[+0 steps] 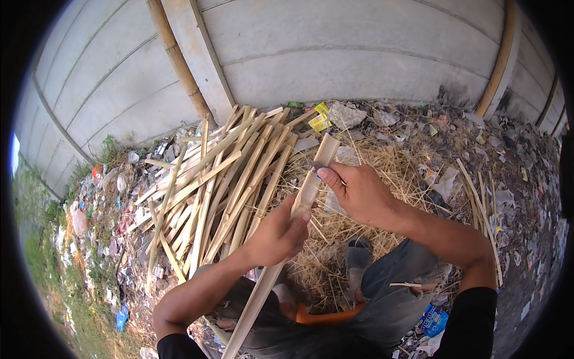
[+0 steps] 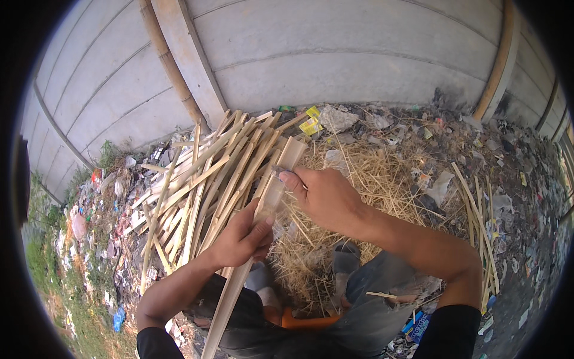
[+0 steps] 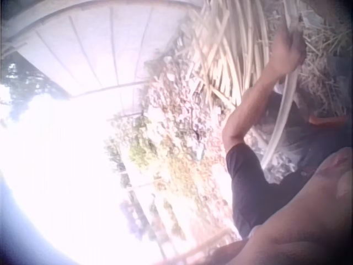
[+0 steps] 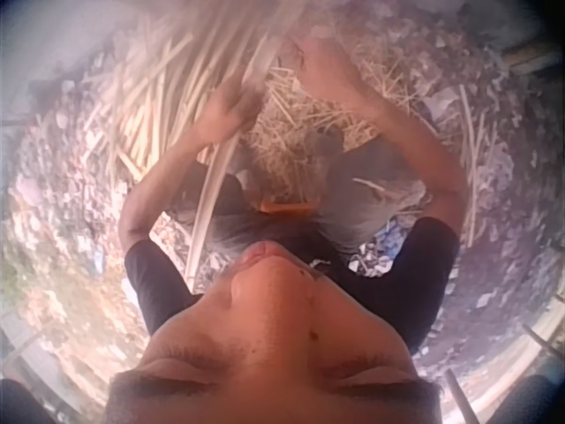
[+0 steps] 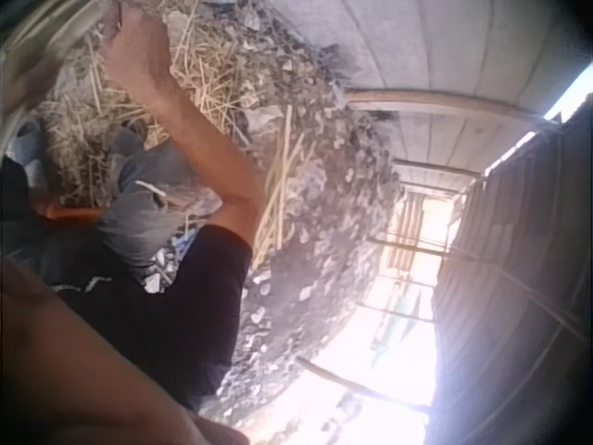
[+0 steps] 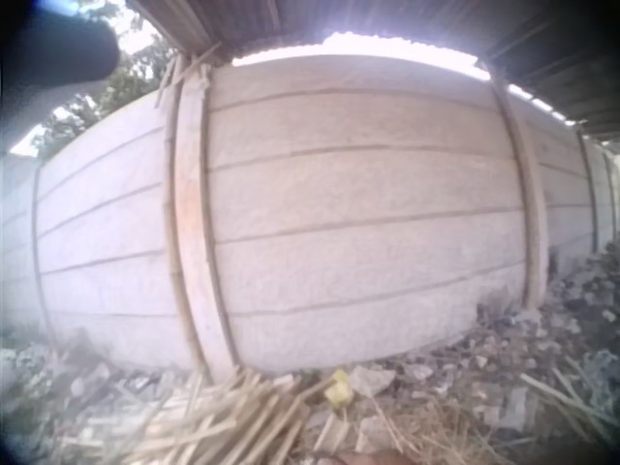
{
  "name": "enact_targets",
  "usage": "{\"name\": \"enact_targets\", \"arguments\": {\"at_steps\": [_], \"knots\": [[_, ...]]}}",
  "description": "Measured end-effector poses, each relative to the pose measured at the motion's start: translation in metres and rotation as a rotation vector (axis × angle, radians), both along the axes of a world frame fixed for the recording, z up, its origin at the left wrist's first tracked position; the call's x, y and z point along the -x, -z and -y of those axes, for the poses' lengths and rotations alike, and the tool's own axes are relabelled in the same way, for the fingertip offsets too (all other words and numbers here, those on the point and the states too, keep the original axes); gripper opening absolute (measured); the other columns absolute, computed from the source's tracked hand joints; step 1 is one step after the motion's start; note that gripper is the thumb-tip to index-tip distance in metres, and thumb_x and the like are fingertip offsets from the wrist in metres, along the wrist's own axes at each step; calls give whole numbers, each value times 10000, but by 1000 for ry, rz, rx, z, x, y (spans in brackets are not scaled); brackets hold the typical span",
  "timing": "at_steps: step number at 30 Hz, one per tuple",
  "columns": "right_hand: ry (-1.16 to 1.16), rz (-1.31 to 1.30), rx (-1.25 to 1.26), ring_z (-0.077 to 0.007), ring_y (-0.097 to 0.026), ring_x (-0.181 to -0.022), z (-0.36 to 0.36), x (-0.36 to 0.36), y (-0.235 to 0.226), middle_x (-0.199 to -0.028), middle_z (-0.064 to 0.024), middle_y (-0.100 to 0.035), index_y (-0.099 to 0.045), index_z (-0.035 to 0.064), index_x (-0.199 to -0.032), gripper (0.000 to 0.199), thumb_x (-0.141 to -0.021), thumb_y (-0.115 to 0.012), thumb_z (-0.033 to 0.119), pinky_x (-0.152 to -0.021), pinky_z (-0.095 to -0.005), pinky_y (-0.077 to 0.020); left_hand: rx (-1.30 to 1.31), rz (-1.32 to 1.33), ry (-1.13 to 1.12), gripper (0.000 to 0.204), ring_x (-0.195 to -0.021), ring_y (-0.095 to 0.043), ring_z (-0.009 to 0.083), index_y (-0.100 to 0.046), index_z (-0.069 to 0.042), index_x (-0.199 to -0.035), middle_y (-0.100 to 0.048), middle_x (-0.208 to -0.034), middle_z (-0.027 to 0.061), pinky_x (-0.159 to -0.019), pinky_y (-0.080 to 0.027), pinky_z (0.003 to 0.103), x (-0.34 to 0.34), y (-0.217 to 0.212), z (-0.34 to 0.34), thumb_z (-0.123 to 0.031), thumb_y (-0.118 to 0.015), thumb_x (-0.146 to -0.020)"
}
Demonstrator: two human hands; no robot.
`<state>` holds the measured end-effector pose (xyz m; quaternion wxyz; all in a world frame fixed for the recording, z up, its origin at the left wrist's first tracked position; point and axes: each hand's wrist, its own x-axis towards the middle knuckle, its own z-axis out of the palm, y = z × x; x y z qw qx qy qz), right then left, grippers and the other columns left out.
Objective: The person sits on the ground and uses a knife to split long bamboo poles into thin strips. They hold the bamboo with one hand and carefully guide the knife along the length of the pole to create uniform strips, which are then placed in a pile.
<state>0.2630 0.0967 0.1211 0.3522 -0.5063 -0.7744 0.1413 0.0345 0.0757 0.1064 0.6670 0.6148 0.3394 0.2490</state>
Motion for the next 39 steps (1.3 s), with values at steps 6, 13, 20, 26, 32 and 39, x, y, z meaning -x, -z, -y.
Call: {"name": "enact_targets", "arguments": {"at_steps": [6, 13, 20, 26, 32, 39], "knots": [[-48, -5, 122, -468, -640, -623, -1, 3, -4, -635, -257, -614, -688, -4, -833, 542, -1093, -474, 420, -588, -535, -495, -75, -69, -25, 301, -493, -434, 108, -361, -65, -1376, -420, -654, -6, -468, -396, 266, -1, -3, -3, -214, -439, -1126], [23, 43, 77, -465, -663, -674, -9, 4, -15, -666, -242, -646, -699, -3, -875, 559, -1089, -459, 455, -641, -551, -508, -58, -54, -90, 343, -518, -498, 72, -396, -24, -1339, -511, -667, -24, -470, -404, 257, 1, -3, -1, -244, -509, -1101], [5, 43, 63, -474, -654, -646, -14, 5, -10, -635, -251, -626, -697, -33, -859, 600, -1092, -453, 462, -628, -546, -512, 23, 22, -73, 344, -529, -504, 70, -402, -17, -1328, -515, -678, -26, -467, -403, 260, 2, 2, -2, -251, -512, -1101], [-12, 64, 77, -465, -665, -650, -20, 9, -15, -636, -246, -637, -709, -16, -831, 615, -1088, -452, 480, -624, -529, -521, -25, -11, -66, 442, -529, -504, 70, -373, -1, -1404, -524, -684, -24, -467, -406, 261, 10, 2, -4, -270, -537, -1093], [-86, -70, 187, -288, -621, -560, -6, 14, -10, -588, -185, -594, -727, -7, -834, 629, -1056, -511, 541, -571, -431, -482, -86, -49, -36, 444, -511, -501, 123, -314, -13, -1457, -499, -670, 17, -472, -424, 275, 8, -7, -8, -206, -502, -1104], [-148, -466, 322, -85, -437, -505, -22, 9, 13, -545, 48, -439, -579, 72, -698, 477, -949, -754, 437, -470, -313, -350, -28, -17, 27, 435, -593, -577, 120, -356, -19, -1434, -605, -785, 41, -543, -481, 272, 6, 3, -12, -242, -522, -1099]]}}
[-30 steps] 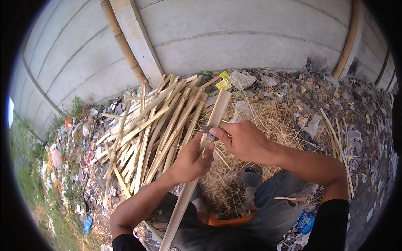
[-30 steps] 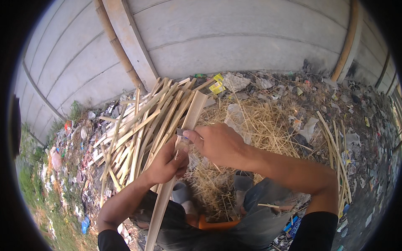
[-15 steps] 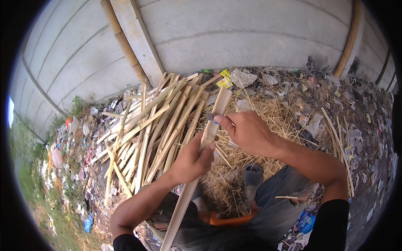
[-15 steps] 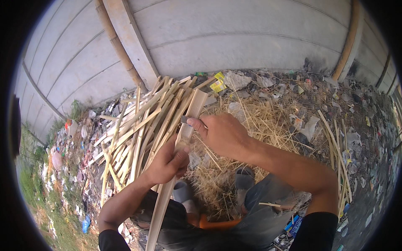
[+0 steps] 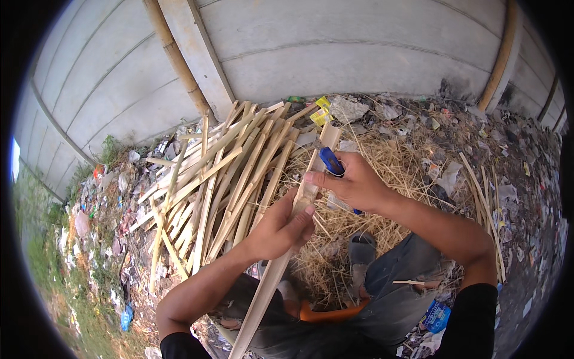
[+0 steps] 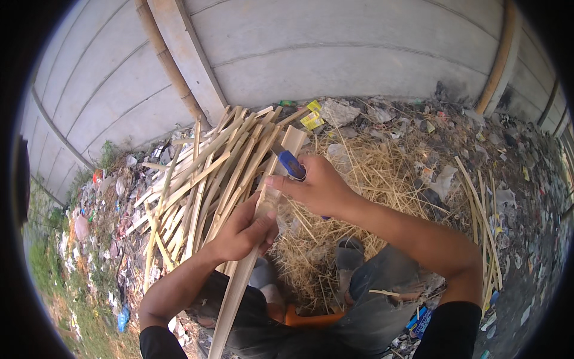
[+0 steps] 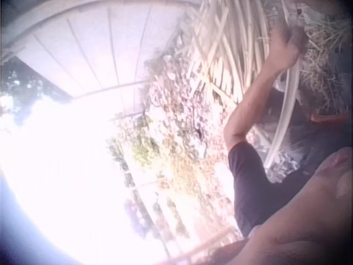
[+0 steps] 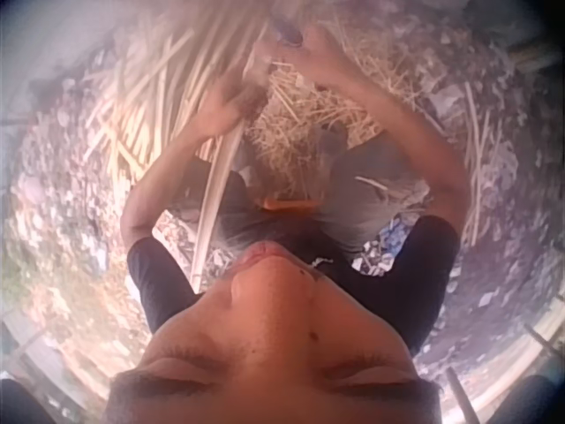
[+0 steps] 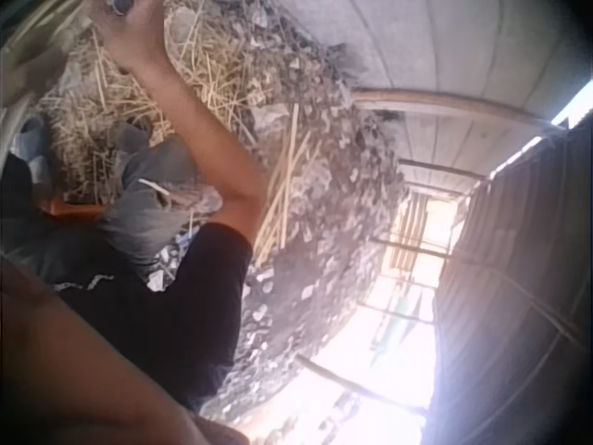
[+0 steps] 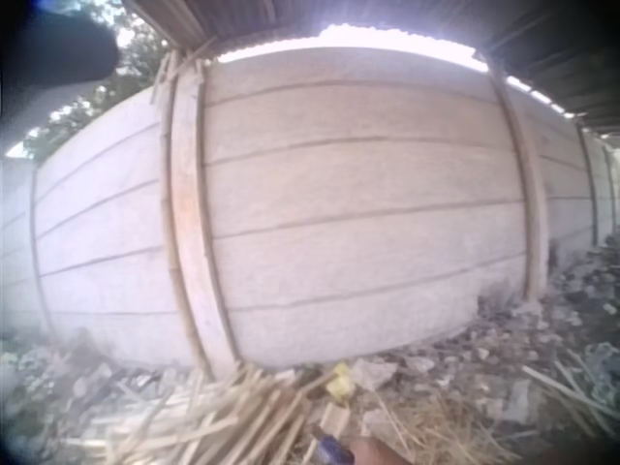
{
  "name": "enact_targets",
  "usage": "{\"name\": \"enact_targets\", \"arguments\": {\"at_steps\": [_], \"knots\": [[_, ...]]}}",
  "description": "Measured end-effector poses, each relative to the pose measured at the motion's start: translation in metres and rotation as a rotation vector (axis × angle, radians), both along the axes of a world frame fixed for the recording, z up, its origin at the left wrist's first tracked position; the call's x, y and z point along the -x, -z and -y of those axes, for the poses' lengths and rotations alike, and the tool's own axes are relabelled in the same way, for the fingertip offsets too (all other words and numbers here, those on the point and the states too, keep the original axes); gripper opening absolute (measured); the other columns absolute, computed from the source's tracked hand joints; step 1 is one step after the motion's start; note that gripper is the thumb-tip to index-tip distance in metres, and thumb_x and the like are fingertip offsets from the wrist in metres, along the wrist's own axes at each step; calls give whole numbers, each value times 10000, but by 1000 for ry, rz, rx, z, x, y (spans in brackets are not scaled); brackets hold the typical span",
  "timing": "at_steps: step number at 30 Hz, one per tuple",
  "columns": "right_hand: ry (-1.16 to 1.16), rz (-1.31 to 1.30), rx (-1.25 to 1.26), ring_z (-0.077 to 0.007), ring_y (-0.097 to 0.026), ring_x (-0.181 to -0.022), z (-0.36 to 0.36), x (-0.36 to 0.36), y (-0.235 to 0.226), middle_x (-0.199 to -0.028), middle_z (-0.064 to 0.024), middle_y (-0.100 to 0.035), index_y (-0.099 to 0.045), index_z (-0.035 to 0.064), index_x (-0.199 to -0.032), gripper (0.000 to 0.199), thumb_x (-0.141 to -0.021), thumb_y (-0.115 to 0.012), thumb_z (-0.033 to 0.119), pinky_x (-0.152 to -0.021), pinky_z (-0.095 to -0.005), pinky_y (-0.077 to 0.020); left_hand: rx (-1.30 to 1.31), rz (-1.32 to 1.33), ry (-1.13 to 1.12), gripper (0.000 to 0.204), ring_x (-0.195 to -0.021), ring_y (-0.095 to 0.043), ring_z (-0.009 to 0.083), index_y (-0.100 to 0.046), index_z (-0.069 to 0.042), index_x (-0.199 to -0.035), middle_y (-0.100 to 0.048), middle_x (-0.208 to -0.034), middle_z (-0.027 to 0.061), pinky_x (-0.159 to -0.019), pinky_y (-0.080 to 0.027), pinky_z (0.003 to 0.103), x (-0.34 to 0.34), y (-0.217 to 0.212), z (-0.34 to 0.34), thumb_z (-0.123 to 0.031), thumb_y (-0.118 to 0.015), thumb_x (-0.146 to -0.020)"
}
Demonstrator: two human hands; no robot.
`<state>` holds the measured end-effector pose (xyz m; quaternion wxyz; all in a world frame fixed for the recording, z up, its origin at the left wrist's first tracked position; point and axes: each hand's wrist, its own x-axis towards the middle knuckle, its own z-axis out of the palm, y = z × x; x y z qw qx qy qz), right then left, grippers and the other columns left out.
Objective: The person sits on the ground and uses a knife to split long bamboo poles into thin strips. They hold the bamboo with one hand and carefully guide the knife along the length of the pole to create uniform strips, which are then placed in a pile.
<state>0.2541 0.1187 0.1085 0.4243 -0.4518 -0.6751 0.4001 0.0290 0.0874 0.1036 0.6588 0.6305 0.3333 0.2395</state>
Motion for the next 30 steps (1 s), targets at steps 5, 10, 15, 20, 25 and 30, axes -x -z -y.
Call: {"name": "enact_targets", "arguments": {"at_steps": [5, 10, 15, 20, 25, 30], "knots": [[119, -434, 202, -44, -394, -460, -20, -29, -10, -552, 68, -436, -513, 165, -678, 426, -954, -769, 365, -434, -268, -309, 141, 46, 126, 449, -732, -652, 159, -358, -33, -1481, -657, -898, 86, -691, -558, 312, 0, -4, 5, -233, -503, -1106], [429, -584, 89, -51, -388, -444, -42, -69, -12, -564, 71, -419, -519, 164, -734, 386, -957, -768, 356, -424, -253, -311, 228, 12, 299, 410, -754, -643, 154, -411, -34, -1467, -630, -869, 68, -732, -559, 324, -7, 7, 14, -255, -448, -1124], [388, -424, 63, -74, -451, -579, -39, -85, -11, -696, 41, -494, -597, 82, -844, 393, -1037, -627, 423, -554, -275, -399, 137, 39, 137, 404, -641, -565, 127, -443, -28, -1422, -524, -746, 25, -601, -517, 308, -6, 21, 11, -312, -383, -1141], [253, 244, -144, -178, -512, -653, -4, -58, -17, -731, -63, -535, -646, -22, -990, 582, -1080, -478, 528, -644, -350, -446, 67, 12, -122, 380, -510, -469, 115, -476, -31, -1389, -462, -654, 5, -483, -436, 285, -7, 17, 4, -305, -428, -1129], [-15, 524, -165, -371, -655, -645, 22, -22, -25, -687, -201, -640, -660, -30, -943, 585, -1056, -496, 519, -635, -473, -513, 85, 12, -214, 336, -515, -459, 105, -496, -62, -1352, -462, -666, -1, -474, -405, 274, -16, 9, 8, -300, -471, -1117], [-80, 670, -211, -433, -691, -645, 29, -3, -20, -634, -217, -656, -700, 12, -885, 557, -1022, -537, 527, -626, -514, -550, 2, -69, -237, 283, -513, -440, 98, -500, -72, -1273, -465, -682, -6, -477, -401, 275, -16, 15, 9, -305, -479, -1114]]}}
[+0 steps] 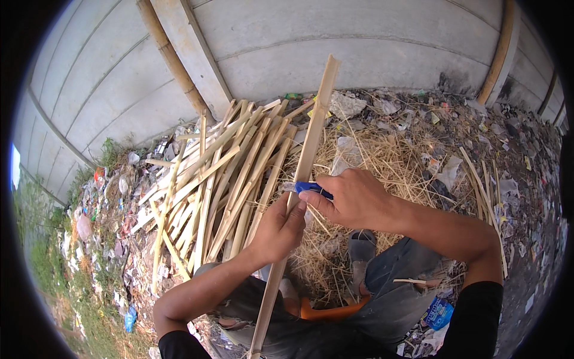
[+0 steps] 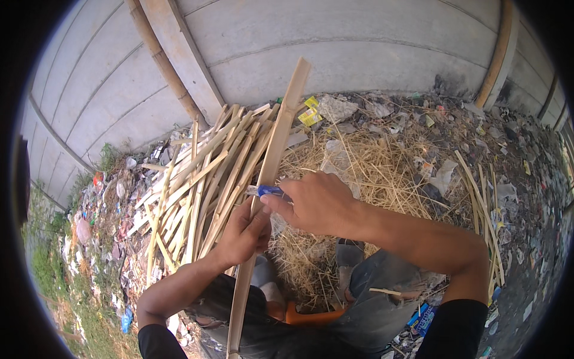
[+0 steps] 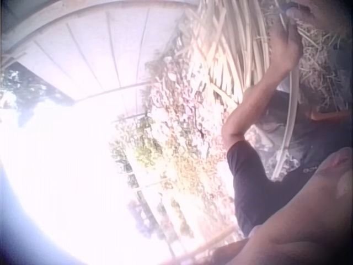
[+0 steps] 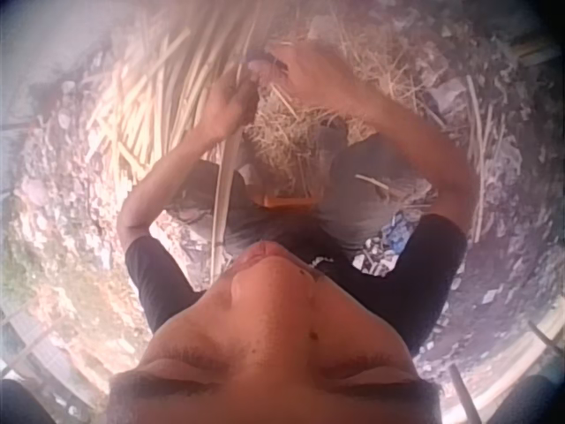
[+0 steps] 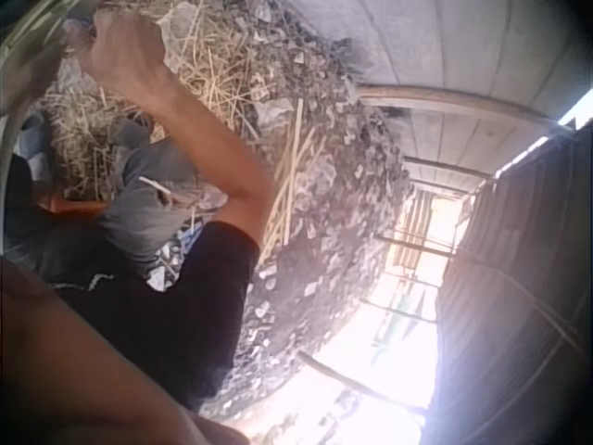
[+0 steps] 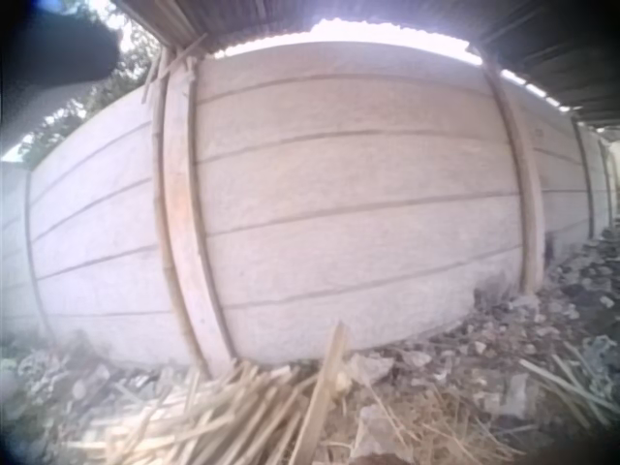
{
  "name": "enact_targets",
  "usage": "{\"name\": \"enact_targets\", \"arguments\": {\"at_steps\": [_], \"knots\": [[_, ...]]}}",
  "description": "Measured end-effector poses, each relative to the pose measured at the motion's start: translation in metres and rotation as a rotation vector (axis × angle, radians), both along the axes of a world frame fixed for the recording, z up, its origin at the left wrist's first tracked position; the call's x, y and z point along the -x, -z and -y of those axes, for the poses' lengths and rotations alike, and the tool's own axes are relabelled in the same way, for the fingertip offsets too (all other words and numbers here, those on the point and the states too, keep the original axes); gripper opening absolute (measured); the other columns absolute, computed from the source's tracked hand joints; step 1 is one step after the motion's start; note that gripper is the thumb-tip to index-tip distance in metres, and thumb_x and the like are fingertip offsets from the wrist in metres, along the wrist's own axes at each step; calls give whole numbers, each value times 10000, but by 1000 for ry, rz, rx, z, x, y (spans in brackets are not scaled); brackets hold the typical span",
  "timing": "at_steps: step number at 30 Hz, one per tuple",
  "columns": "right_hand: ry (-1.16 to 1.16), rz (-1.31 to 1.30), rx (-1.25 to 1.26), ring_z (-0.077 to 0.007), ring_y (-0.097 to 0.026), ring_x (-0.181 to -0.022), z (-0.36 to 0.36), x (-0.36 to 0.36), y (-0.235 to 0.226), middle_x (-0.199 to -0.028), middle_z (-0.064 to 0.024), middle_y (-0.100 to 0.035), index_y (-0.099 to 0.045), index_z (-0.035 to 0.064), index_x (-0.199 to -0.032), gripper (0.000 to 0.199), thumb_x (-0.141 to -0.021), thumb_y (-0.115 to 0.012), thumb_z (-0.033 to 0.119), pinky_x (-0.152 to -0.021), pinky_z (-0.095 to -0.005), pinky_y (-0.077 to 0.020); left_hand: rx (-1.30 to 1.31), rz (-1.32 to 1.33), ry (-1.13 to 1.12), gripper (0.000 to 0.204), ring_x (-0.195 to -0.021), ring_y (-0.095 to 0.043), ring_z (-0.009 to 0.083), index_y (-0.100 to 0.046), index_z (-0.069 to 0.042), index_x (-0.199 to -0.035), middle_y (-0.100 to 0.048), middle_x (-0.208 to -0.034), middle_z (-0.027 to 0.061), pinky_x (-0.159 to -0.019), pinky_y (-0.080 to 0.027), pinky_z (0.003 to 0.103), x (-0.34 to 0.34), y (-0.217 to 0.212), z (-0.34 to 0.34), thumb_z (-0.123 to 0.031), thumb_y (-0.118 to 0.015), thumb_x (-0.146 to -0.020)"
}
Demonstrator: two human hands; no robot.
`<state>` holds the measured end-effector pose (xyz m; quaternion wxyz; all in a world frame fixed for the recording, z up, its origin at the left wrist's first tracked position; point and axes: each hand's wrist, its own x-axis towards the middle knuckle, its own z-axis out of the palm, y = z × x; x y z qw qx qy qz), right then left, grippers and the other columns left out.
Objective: The person sits on the ground and uses a knife to split long bamboo poles into thin strips. They hold the bamboo with one hand and carefully guide the knife along the length of the pole to create uniform strips, which are then placed in a pile.
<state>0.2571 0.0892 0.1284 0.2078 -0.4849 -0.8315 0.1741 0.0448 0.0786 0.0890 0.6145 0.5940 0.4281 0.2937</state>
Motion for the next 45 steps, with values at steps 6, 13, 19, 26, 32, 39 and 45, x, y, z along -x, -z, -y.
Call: {"name": "enact_targets", "arguments": {"at_steps": [6, 13, 19, 26, 32, 39, 45], "knots": [[114, 100, -223, -405, -682, -602, -19, -8, 2, -602, -205, -639, -712, 32, -834, 591, -1013, -539, 568, -594, -505, -536, -99, -82, 12, 272, -545, -494, 93, -533, -52, -1233, -511, -695, -7, -506, -411, 286, 3, -10, -8, -288, -474, -1111], [522, -159, -312, -285, -518, -489, -69, -89, -12, -553, -123, -545, -701, 0, -887, 601, -1086, -467, 516, -530, -431, -424, -247, -166, 251, 297, -519, -438, 72, -506, -33, -1289, -462, -679, -31, -484, -372, 256, 21, 8, 28, -273, -445, -1125], [410, -359, -361, -147, -438, -519, -40, -83, -11, -565, -37, -489, -667, 0, -964, 544, -1072, -523, 513, -508, -350, -360, 131, 6, 235, 310, -530, -402, 80, -511, -47, -1271, -400, -657, -36, -490, -374, 265, 24, -5, 18, -311, -425, -1132], [370, -38, -309, -268, -617, -891, -33, -82, -12, -1103, -196, -597, -581, -35, -1139, 546, -1036, -585, 502, -768, -425, -481, 213, 102, 236, 343, -494, -432, 104, -508, -18, -1239, -426, -616, -23, -474, -394, 297, 24, -16, 7, -328, -403, -1138], [406, 29, -163, -418, -644, -1082, -26, -91, -11, -1239, -282, -559, -438, -26, -1365, 642, -875, -773, 218, -936, -496, -516, 212, 125, 209, 346, -474, -439, 118, -517, -8, -1233, -422, -600, -8, -472, -403, 298, 28, -11, 0, -321, -401, -1140], [349, 643, 326, -421, -701, -995, -26, -105, -6, -1137, -227, -687, -519, 49, -1363, 723, -737, -838, 221, -866, -496, -564, 172, 83, 205, 414, -516, -411, 111, -535, -18, -1240, -370, -649, -18, -489, -413, 296, 32, -11, -2, -404, -440, -1121], [243, 962, 533, -358, -732, -890, -37, -112, 16, -915, -164, -754, -707, 28, -1129, 586, -719, -870, 414, -799, -475, -581, 172, 72, 200, 410, -517, -414, 114, -531, -20, -1239, -372, -647, -13, -483, -401, 296, 32, -11, -3, -402, -438, -1121]]}}
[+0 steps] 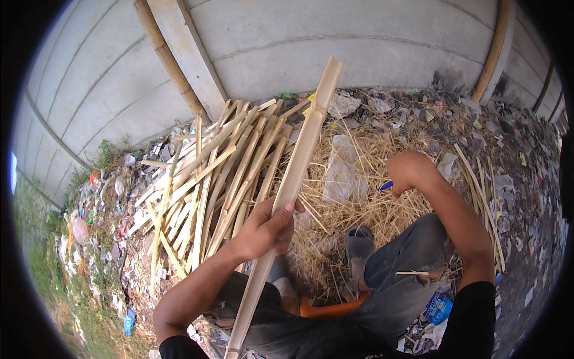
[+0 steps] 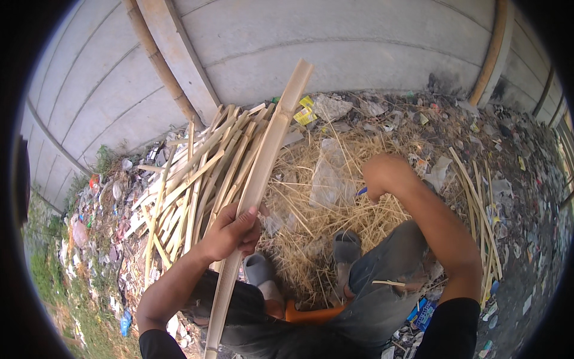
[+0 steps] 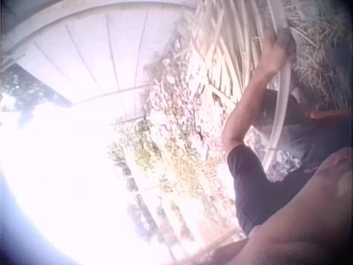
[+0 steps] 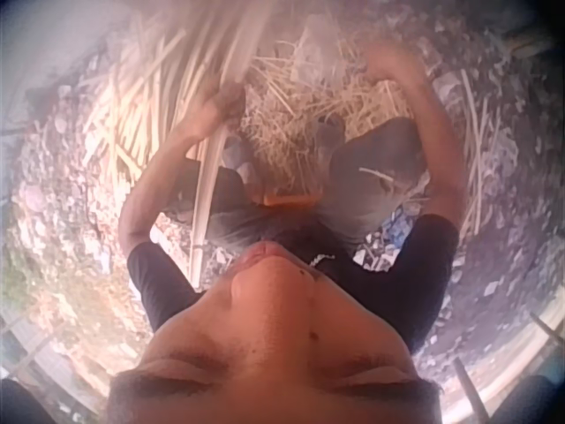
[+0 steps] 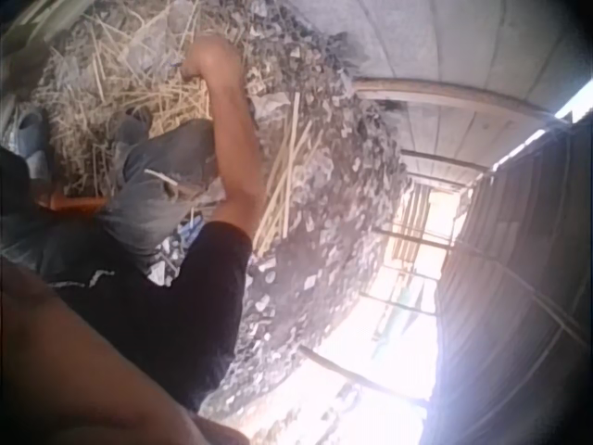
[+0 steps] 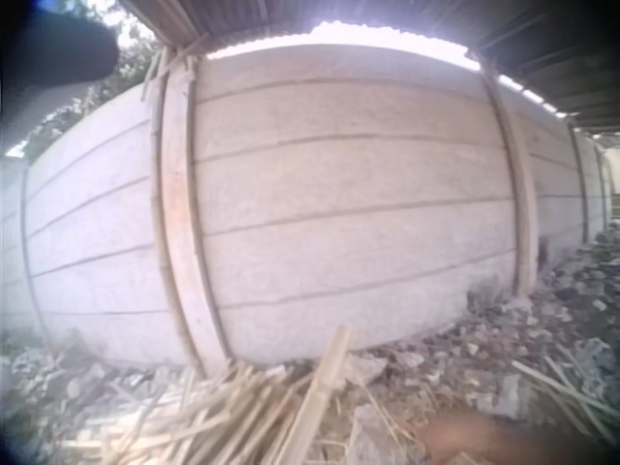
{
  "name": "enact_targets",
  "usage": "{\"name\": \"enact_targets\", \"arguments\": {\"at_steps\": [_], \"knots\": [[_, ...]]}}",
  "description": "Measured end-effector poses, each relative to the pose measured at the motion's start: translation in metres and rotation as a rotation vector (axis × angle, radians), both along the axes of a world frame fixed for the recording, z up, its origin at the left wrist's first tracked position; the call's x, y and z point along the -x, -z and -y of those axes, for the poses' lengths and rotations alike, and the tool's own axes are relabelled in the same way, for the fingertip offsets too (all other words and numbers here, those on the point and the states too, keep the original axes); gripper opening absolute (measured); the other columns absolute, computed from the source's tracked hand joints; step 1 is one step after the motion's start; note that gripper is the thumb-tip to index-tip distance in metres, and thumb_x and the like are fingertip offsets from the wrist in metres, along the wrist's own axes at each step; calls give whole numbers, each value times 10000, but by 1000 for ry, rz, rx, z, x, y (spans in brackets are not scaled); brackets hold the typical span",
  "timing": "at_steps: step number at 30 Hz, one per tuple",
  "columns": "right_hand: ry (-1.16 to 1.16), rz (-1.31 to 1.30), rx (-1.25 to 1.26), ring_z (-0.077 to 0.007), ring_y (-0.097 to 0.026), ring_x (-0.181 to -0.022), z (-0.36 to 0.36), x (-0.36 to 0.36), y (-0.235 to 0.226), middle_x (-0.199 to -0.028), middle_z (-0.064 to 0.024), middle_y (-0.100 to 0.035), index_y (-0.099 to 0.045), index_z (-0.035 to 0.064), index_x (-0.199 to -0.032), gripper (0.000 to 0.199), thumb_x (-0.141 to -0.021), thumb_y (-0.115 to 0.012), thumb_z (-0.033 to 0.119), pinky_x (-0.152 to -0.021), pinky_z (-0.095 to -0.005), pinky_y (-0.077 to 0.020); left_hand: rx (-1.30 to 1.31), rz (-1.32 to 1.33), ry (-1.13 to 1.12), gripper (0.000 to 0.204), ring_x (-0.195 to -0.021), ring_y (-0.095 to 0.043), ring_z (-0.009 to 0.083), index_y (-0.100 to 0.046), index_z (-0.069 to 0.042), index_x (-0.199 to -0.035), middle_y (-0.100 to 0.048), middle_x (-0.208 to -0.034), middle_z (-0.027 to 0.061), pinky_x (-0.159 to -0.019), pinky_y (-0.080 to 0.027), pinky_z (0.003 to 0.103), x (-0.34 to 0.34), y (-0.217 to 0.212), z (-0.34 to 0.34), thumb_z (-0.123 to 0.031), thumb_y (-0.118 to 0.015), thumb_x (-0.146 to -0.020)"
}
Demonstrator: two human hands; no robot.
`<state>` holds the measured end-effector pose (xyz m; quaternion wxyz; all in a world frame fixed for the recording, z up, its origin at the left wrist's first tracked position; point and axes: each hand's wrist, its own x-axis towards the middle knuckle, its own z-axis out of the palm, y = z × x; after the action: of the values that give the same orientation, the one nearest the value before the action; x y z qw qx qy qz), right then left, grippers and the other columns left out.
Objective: The person sits on the ground and uses a knife to split long bamboo poles into thin strips. They hold the bamboo with one hand and carefully guide the knife along the length of the pole to create uniform strips, which are then placed in a pile.
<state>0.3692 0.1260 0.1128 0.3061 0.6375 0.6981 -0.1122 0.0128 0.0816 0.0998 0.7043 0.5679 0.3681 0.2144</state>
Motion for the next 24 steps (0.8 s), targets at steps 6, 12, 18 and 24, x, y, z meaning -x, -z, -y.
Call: {"name": "enact_targets", "arguments": {"at_steps": [6, 12, 18, 24], "knots": [[94, -203, 11, -350, -733, -812, 0, 1, -13, -918, -149, -764, -750, 13, -971, 530, -907, -709, 537, -763, -462, -568, -4, 21, 15, 409, -510, -420, 121, -530, -20, -1241, -381, -644, -5, -480, -398, 296, 1, -1, 0, -399, -430, -1124], [182, -348, -546, -376, -721, -853, 5, 19, -15, -881, -167, -742, -712, 18, -892, 477, -1010, -597, 466, -779, -501, -552, -26, 8, -2, 413, -502, -444, 128, -543, -15, -1231, -404, -637, 4, -477, -405, 301, 4, -3, -3, -395, -420, -1127], [158, -261, -383, -410, -699, -941, 16, 28, -24, -933, -214, -724, -709, 28, -1020, 411, -1022, -575, 416, -835, -540, -527, -64, -29, -17, 409, -502, -466, 135, -552, -7, -1215, -453, -628, 28, -477, -423, 310, 0, -4, -6, -382, -412, -1131], [-28, -415, -283, -411, -687, -938, 7, 16, 1, -922, -225, -705, -659, 17, -1136, 373, -1021, -585, 363, -833, -532, -518, -59, -17, -24, 408, -502, -480, 142, -544, 5, -1188, -466, -620, 41, -471, -431, 319, -1, -5, -9, -377, -410, -1132]]}}
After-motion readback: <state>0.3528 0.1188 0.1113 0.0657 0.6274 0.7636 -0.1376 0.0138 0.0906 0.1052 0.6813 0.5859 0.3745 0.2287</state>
